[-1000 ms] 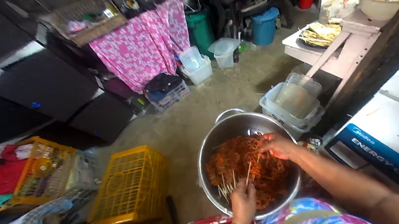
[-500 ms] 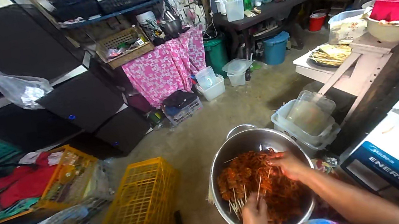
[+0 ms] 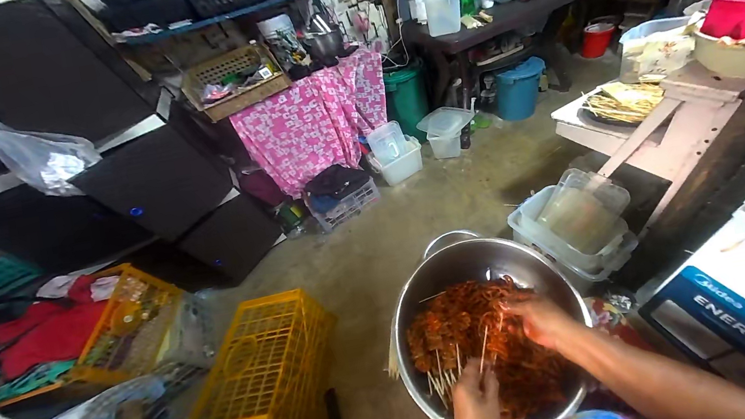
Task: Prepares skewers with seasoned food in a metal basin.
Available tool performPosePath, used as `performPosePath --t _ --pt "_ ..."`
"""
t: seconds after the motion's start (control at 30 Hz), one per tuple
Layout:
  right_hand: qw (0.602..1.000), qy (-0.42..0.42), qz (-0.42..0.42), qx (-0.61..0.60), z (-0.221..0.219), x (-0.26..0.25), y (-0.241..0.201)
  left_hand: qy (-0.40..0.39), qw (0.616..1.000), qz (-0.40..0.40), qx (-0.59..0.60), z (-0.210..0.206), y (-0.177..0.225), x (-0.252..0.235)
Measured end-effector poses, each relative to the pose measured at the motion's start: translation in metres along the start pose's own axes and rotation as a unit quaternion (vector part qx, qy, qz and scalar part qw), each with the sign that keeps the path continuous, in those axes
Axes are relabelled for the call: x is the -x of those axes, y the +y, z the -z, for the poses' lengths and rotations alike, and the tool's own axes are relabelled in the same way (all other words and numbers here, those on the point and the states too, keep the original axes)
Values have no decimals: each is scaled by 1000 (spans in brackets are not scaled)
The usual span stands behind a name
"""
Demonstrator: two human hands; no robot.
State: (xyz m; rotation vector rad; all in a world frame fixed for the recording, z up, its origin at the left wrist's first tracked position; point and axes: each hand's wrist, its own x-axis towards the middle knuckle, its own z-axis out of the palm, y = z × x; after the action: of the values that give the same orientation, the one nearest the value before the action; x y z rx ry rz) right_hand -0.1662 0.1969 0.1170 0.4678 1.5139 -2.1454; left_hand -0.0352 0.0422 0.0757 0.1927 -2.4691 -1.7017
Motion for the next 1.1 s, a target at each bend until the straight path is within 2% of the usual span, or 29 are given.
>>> performPosePath --t 0.4,0.6,0.77,0.87,0.97,1.1 --pt "997 -45 -60 13 1 6 -2 5 1000 -9 -7 1 -1 0" --pt "990 -66 -95 85 -1 11 5 7 1000 1 2 0 0 -1" --pt "956 -189 -13 222 20 -7 4 57 998 1 16 1 0 -2" --pt "971 -155 -1 185 28 -11 -9 62 998 4 27 1 2 -2" --pt "992 -83 20 91 26 -13 -12 25 999 9 32 2 4 -3" --pt "997 -23 44 53 16 -15 -5 -8 999 18 29 4 4 -4"
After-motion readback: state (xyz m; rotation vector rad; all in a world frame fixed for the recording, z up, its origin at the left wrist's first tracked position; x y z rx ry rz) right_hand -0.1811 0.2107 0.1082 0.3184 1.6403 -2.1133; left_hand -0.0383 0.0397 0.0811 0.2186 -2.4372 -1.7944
